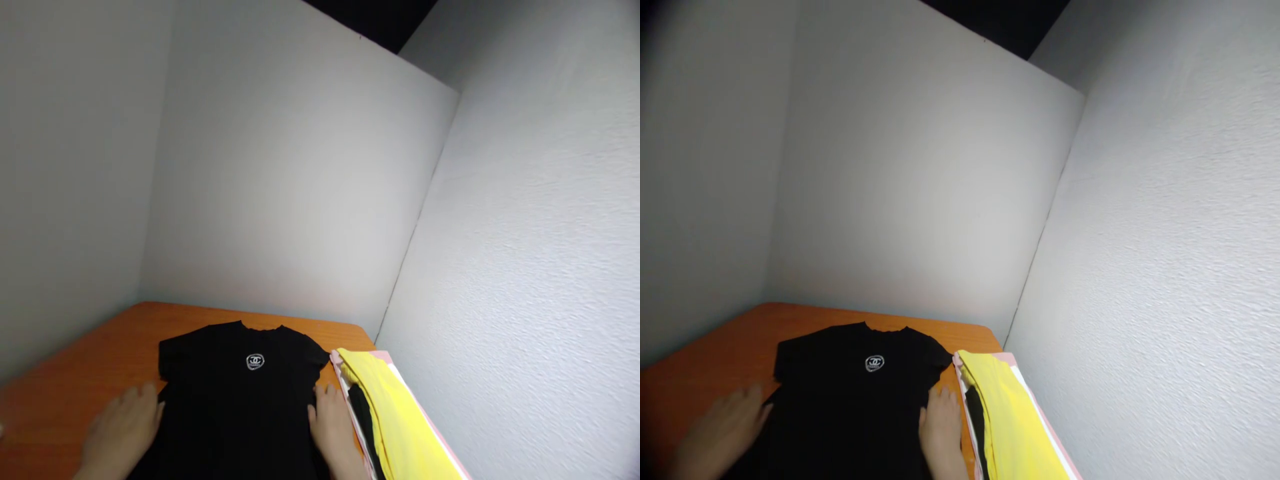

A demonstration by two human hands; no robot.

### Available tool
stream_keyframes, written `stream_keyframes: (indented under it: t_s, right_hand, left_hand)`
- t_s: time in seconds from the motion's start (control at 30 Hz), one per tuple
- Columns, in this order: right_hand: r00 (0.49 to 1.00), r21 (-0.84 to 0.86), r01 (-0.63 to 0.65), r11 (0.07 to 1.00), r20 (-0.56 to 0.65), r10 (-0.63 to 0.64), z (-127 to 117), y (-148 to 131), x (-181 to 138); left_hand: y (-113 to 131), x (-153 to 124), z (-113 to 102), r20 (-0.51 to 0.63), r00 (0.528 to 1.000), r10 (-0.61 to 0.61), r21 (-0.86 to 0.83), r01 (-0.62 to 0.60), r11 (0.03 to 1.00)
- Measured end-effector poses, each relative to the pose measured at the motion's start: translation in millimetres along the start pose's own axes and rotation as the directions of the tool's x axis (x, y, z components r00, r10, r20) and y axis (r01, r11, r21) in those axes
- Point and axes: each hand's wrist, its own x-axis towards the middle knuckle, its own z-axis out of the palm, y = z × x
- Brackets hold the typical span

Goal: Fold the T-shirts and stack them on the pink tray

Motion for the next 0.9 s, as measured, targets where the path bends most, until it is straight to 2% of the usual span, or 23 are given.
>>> stream_keyframes:
  t_s: [0.07, 0.1, 0.2, 0.27, 0.37, 0.5, 0.73, 0.9]
  right_hand:
    - [1.0, 0.059, 0.012, 0.998, 0.016, -0.013, -7.2, -16.5, 39.9]
    - [0.999, 0.088, 0.02, 0.996, 0.041, -0.024, -7.5, -25.8, 59.3]
    - [0.992, 0.124, 0.013, 0.992, 0.126, -0.029, 7.1, -47.0, 104.1]
    - [0.986, 0.119, -0.014, 0.993, 0.167, -0.006, 25.0, -50.1, 120.6]
    - [0.977, 0.108, -0.059, 0.992, 0.211, 0.035, 51.6, -39.9, 135.1]
    - [0.982, 0.076, -0.029, 0.997, 0.19, 0.014, 76.4, -24.5, 154.8]
    - [0.987, 0.057, -0.006, 0.998, 0.163, -0.003, 99.5, -23.7, 174.5]
    - [0.993, 0.072, 0.02, 0.997, 0.115, -0.028, 84.3, -31.2, 172.5]
  left_hand:
    - [36.0, 30.9, -10.7, 0.019, 0.993, 0.114, 0.046, -0.114, 0.992]
    - [52.7, 46.6, -11.6, 0.07, 0.987, 0.144, 0.035, -0.147, 0.989]
    - [79.5, 86.2, 4.0, 0.179, 0.974, 0.136, 0.024, -0.143, 0.989]
    - [73.0, 104.1, 21.8, 0.227, 0.972, 0.068, 0.043, -0.079, 0.996]
    - [39.7, 123.7, 44.3, 0.281, 0.96, -0.004, 0.054, -0.011, 0.998]
    - [2.4, 142.3, 59.0, 0.276, 0.96, 0.049, 0.04, -0.063, 0.997]
    - [1.3, 149.4, 65.2, 0.198, 0.977, 0.081, 0.073, -0.097, 0.993]
    - [4.9, 152.4, 62.3, 0.191, 0.978, 0.087, 0.15, -0.116, 0.982]
